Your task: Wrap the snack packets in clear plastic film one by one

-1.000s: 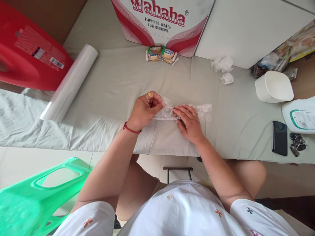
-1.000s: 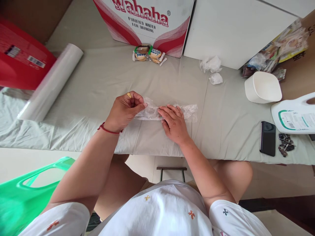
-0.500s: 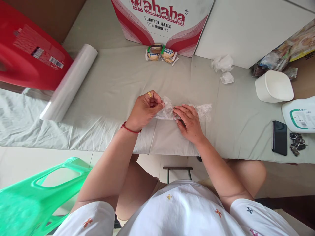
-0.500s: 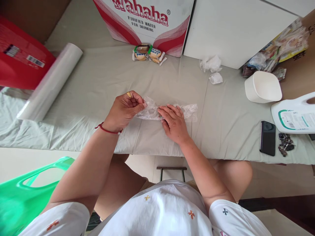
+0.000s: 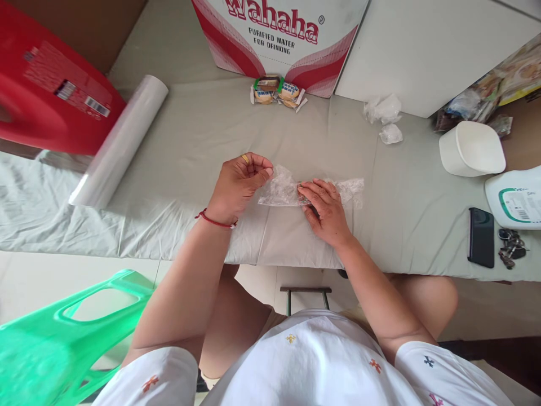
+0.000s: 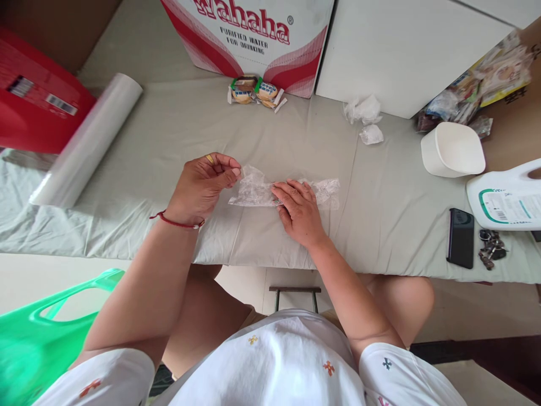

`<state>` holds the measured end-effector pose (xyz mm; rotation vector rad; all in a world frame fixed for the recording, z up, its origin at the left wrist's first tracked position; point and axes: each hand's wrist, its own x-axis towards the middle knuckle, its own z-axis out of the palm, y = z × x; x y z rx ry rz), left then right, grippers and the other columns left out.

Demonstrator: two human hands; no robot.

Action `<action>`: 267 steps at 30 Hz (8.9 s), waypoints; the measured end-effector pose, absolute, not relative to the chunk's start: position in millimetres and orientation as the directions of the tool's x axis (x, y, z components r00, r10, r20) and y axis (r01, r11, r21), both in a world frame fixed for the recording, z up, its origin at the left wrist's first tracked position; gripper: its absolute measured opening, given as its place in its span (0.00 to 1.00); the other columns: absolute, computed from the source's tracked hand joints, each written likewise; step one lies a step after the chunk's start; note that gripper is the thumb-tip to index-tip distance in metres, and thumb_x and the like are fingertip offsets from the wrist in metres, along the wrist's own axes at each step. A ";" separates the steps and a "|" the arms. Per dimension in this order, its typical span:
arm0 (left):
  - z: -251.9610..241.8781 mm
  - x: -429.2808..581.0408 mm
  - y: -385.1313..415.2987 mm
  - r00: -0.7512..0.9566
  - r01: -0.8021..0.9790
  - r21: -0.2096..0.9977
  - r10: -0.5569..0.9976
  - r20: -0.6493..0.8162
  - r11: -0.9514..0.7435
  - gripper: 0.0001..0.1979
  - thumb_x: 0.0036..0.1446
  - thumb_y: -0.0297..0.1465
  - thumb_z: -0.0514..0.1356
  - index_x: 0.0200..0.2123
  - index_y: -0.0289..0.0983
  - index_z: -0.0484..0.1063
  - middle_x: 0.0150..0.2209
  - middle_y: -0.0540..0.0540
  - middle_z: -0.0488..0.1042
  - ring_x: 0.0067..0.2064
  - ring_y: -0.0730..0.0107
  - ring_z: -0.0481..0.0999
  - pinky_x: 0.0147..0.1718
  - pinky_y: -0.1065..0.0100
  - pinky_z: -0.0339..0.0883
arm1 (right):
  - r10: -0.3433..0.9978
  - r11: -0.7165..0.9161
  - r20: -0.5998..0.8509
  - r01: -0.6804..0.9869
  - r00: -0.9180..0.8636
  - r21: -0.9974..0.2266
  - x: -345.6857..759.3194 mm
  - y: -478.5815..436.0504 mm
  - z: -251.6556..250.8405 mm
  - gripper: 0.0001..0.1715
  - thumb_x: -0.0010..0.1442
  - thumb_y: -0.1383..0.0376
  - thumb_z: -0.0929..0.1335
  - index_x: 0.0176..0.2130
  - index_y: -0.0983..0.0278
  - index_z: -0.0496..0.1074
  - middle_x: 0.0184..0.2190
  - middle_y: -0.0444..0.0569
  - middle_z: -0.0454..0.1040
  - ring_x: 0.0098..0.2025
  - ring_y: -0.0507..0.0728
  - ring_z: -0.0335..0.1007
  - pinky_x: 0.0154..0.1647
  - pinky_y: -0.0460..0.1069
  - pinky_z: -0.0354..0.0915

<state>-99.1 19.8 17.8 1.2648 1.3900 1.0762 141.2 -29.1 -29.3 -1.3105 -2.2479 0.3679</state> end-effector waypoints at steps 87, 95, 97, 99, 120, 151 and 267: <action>20.8 -45.0 7.5 0.084 0.211 0.977 0.996 -0.043 0.024 0.09 0.58 0.36 0.65 0.34 0.37 0.80 0.22 0.51 0.70 0.25 0.74 0.63 0.25 0.70 0.59 | 0.858 0.512 0.315 0.708 -0.405 -0.486 142.8 -28.3 -29.7 0.23 0.72 0.62 0.64 0.63 0.54 0.73 0.64 0.48 0.75 0.72 0.63 0.61 0.77 0.68 0.51; 30.0 -82.5 16.5 0.066 0.344 0.935 0.991 -0.115 0.085 0.09 0.57 0.37 0.65 0.31 0.36 0.78 0.25 0.49 0.71 0.26 0.73 0.63 0.24 0.69 0.56 | 0.859 0.512 0.311 0.702 -0.406 -0.495 142.3 -27.8 -27.8 0.24 0.72 0.63 0.63 0.64 0.54 0.71 0.65 0.45 0.74 0.72 0.61 0.61 0.77 0.65 0.51; 32.8 -91.2 17.9 0.072 0.400 0.911 0.988 -0.135 0.095 0.09 0.56 0.36 0.66 0.29 0.36 0.78 0.23 0.50 0.69 0.24 0.74 0.61 0.24 0.69 0.54 | 0.864 0.504 0.302 0.706 -0.404 -0.498 142.4 -27.6 -28.6 0.24 0.72 0.63 0.63 0.65 0.53 0.71 0.65 0.45 0.74 0.72 0.61 0.61 0.77 0.66 0.50; 35.3 -97.2 18.4 0.073 0.443 0.890 0.986 -0.152 0.104 0.09 0.55 0.36 0.65 0.28 0.37 0.78 0.21 0.51 0.66 0.23 0.74 0.59 0.23 0.68 0.52 | 0.867 0.499 0.294 0.710 -0.403 -0.498 142.5 -27.5 -28.7 0.25 0.72 0.63 0.63 0.65 0.52 0.71 0.64 0.45 0.74 0.72 0.61 0.61 0.77 0.66 0.50; 40.0 -86.7 14.4 0.085 0.379 0.925 0.995 -0.055 0.019 0.16 0.59 0.43 0.64 0.24 0.39 0.76 0.19 0.52 0.61 0.23 0.74 0.55 0.23 0.67 0.49 | 0.868 0.497 0.291 0.714 -0.403 -0.493 142.4 -27.3 -27.3 0.25 0.72 0.63 0.62 0.65 0.53 0.71 0.64 0.46 0.75 0.72 0.62 0.61 0.77 0.67 0.51; 22.3 -78.5 0.6 0.010 0.478 0.870 0.991 0.134 -0.122 0.09 0.57 0.29 0.62 0.39 0.37 0.82 0.39 0.46 0.83 0.37 0.67 0.79 0.36 0.67 0.74 | 0.858 0.513 0.312 0.706 -0.408 -0.489 143.0 -27.3 -26.6 0.24 0.73 0.63 0.63 0.64 0.54 0.72 0.64 0.45 0.75 0.71 0.62 0.62 0.76 0.66 0.52; 43.0 -88.9 -17.5 -0.074 0.691 0.719 0.982 0.176 -0.077 0.20 0.59 0.37 0.63 0.20 0.40 0.58 0.20 0.52 0.62 0.25 0.72 0.63 0.26 0.65 0.58 | 0.876 0.481 0.255 0.700 -0.410 -0.528 143.3 -26.5 -23.9 0.25 0.72 0.63 0.62 0.65 0.51 0.70 0.65 0.44 0.74 0.73 0.61 0.60 0.77 0.66 0.50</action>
